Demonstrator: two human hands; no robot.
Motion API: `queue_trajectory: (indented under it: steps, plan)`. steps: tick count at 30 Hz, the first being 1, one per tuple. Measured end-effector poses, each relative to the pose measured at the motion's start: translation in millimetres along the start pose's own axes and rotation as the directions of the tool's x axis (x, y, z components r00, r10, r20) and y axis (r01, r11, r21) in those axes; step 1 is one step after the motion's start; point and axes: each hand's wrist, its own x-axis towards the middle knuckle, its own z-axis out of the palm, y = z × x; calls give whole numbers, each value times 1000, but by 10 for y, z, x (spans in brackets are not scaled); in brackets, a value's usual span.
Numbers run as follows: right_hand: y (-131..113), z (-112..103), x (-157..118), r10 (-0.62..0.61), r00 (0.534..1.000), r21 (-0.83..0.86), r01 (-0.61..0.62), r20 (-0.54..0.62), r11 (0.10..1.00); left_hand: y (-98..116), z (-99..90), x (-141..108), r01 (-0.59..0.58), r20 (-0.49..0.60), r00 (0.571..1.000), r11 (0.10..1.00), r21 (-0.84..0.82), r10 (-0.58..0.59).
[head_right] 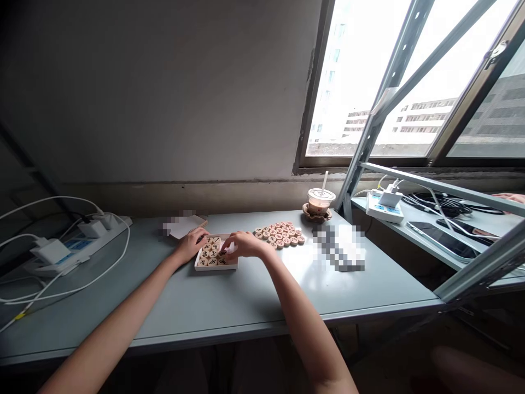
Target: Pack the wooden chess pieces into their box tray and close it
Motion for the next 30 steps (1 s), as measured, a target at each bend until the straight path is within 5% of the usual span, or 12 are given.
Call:
queue_trajectory:
  steps: [13, 19, 24, 30]
  plan:
    - [-33, 152, 67, -68, 993, -106, 57, -101, 993, -22, 14, 9, -14, -3, 1000, 1000, -6, 14]
    - [-34, 75, 31, 53, 998, -71, -56, -46, 996, -28, 12, 14, -30, 4, 1000, 1000, 3, 30]
    - [42, -122, -94, 31, 982, -81, -47, -186, 996, -29, 9, 5, -17, -8, 1000, 1000, -6, 16]
    - [336, -342, -358, 305, 945, -178, -323, -122, 929, -2, -15, 4, -8, 20, 1000, 1000, 2, 8]
